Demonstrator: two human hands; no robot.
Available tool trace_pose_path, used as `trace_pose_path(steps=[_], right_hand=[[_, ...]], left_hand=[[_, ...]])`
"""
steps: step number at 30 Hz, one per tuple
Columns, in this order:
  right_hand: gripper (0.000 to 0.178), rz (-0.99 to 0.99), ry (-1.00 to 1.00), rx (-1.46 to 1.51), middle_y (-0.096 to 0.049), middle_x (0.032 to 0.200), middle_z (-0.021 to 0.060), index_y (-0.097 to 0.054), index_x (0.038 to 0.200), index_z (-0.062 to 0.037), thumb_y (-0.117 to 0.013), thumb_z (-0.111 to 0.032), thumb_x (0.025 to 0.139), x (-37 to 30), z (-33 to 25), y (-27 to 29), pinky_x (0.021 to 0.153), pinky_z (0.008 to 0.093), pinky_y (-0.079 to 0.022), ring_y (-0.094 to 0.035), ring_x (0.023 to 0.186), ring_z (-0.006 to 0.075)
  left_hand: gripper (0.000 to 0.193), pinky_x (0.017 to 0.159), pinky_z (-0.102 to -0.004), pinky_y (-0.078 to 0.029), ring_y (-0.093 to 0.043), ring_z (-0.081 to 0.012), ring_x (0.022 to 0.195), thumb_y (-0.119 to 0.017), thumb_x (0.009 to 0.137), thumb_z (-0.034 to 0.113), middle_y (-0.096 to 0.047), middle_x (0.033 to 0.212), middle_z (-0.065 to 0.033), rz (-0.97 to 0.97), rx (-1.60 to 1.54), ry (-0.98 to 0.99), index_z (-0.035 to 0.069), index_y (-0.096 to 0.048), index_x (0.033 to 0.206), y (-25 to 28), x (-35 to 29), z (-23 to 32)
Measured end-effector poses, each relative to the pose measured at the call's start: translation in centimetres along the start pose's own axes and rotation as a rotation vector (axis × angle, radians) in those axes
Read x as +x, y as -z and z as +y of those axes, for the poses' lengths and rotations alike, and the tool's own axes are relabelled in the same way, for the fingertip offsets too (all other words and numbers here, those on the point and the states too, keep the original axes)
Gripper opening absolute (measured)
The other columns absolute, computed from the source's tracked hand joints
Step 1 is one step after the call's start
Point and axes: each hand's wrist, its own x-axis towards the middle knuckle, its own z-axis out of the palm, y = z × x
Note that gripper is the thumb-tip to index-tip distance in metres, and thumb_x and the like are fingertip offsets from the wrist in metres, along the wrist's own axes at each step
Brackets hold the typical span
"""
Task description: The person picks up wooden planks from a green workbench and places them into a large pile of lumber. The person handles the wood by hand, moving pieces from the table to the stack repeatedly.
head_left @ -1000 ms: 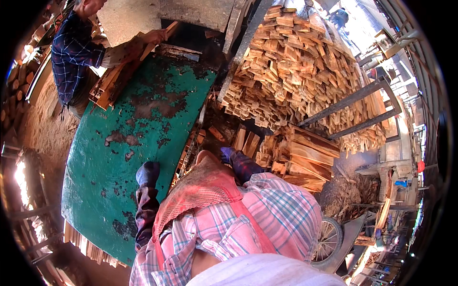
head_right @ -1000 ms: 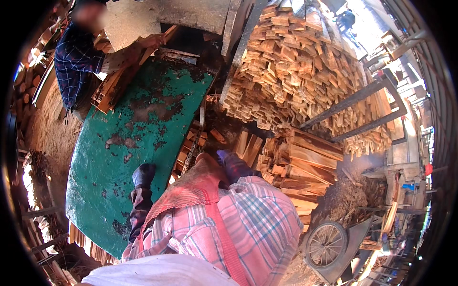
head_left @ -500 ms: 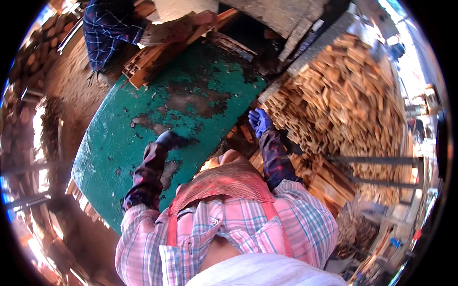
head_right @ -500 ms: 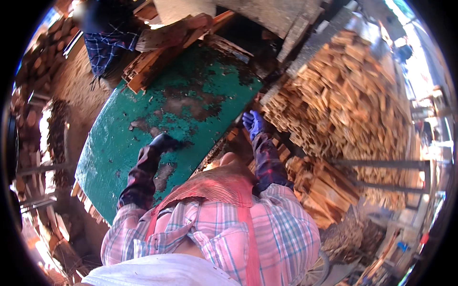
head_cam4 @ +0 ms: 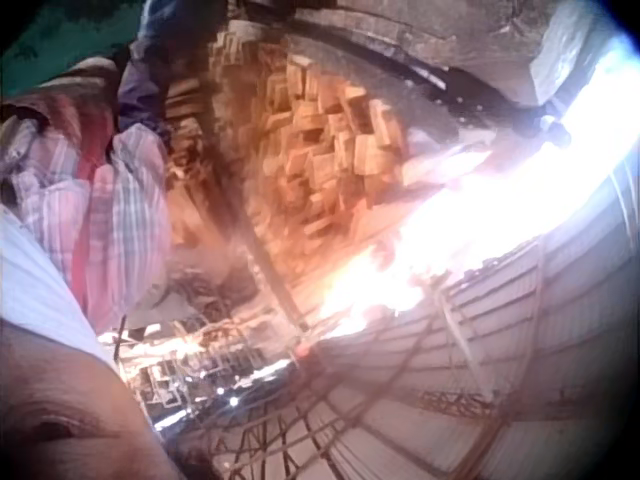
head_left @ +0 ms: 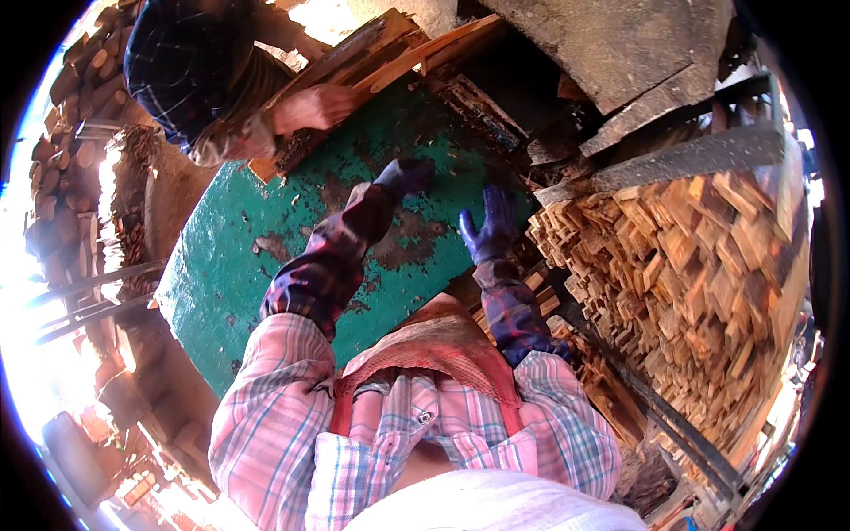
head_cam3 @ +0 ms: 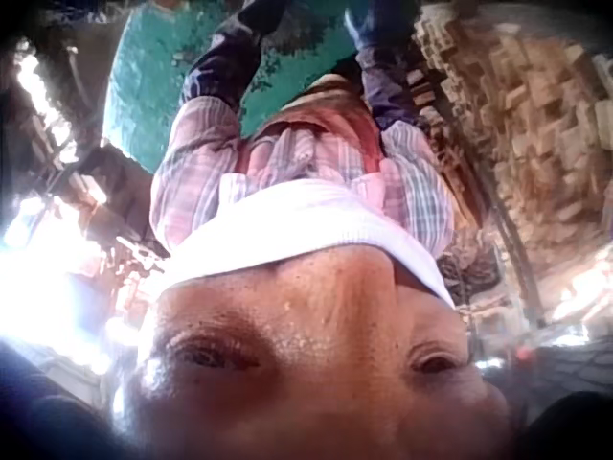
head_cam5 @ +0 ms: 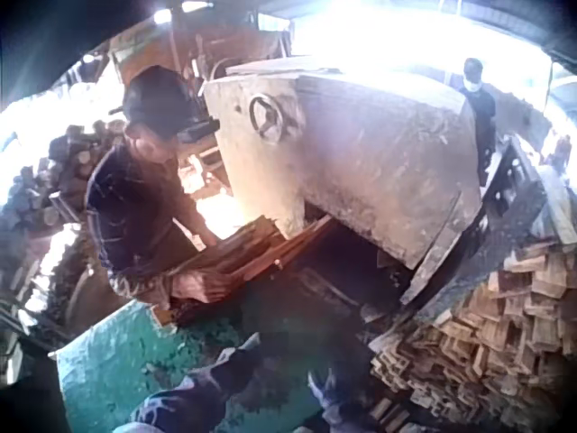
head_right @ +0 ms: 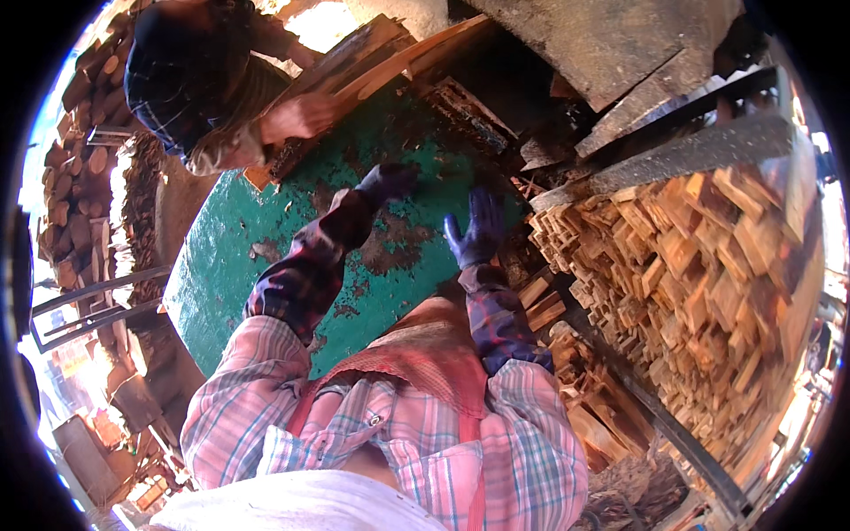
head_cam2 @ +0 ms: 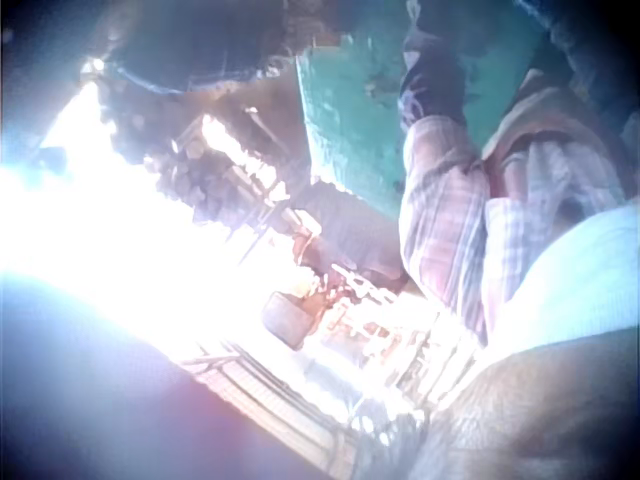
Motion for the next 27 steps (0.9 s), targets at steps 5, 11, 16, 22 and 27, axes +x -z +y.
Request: trace_pose_path(steps=[5, 11, 16, 22, 27], right_hand=[[0.06, -0.095, -0.006, -0.072, -0.049, 0.124, 0.0165, -0.046, 0.122, -0.0065, -0.065, -0.034, 0.072, 0.2, 0.6, -1.2, 0.101, 0.0497, -0.03, -0.045, 0.114, 0.0375], [0.056, -0.099, -0.004, -0.057, -0.05, 0.124, 0.0155, -0.048, 0.12, -0.0071, -0.065, -0.031, 0.073, 0.8, 0.2, -0.7, 0.099, 0.0508, -0.032, -0.047, 0.113, 0.0365], [0.056, -0.086, -0.026, -0.051, -0.051, 0.123, 0.0155, -0.048, 0.12, -0.0062, -0.064, -0.032, 0.073, 0.7, 1.0, -0.9, 0.1, 0.0497, -0.032, -0.047, 0.113, 0.0367], [0.055, -0.104, -0.051, -0.078, -0.05, 0.125, 0.0145, -0.05, 0.119, -0.0065, -0.065, -0.031, 0.072, 0.2, 0.5, -1.1, 0.101, 0.049, -0.031, -0.046, 0.115, 0.0352], [0.052, -0.095, -0.021, -0.144, -0.05, 0.124, 0.0143, -0.052, 0.116, -0.0053, -0.064, -0.029, 0.072, -0.4, 0.6, -1.6, 0.101, 0.0477, -0.031, -0.046, 0.115, 0.0339]], left_hand=[[0.032, 0.069, -0.0325, -0.048, -0.058, -0.0176, 0.081, -0.062, 0.079, 0.019, -0.063, 0.094, -0.0092, 0.398, -0.22, -0.443, 0.005, -0.056, 0.107, 1.8, 8.3, 2.6], [0.044, 0.079, -0.0335, -0.046, -0.059, -0.0241, 0.091, -0.064, 0.075, 0.03, -0.063, 0.097, -0.0126, 0.786, 0.118, -0.226, 0.005, -0.057, 0.111, 5.7, 13.4, 7.9], [0.049, 0.088, -0.0375, -0.044, -0.057, -0.03, 0.102, -0.059, 0.074, 0.043, -0.061, 0.108, -0.0161, 0.565, 0.553, 0.003, 0.012, -0.059, 0.112, 6.4, 13.4, 10.4], [0.039, 0.081, -0.041, -0.046, -0.059, -0.0327, 0.097, -0.056, 0.077, 0.039, -0.063, 0.098, -0.0164, 0.58, 0.863, -0.046, 0.01, -0.062, 0.103, 6.4, 8.3, 9.7], [0.035, 0.065, -0.038, -0.048, -0.063, -0.0234, 0.073, -0.062, 0.076, 0.034, -0.063, 0.073, -0.0146, 0.476, 0.429, -0.023, 0.004, -0.063, 0.094, 5.9, -3.4, 5.2]])
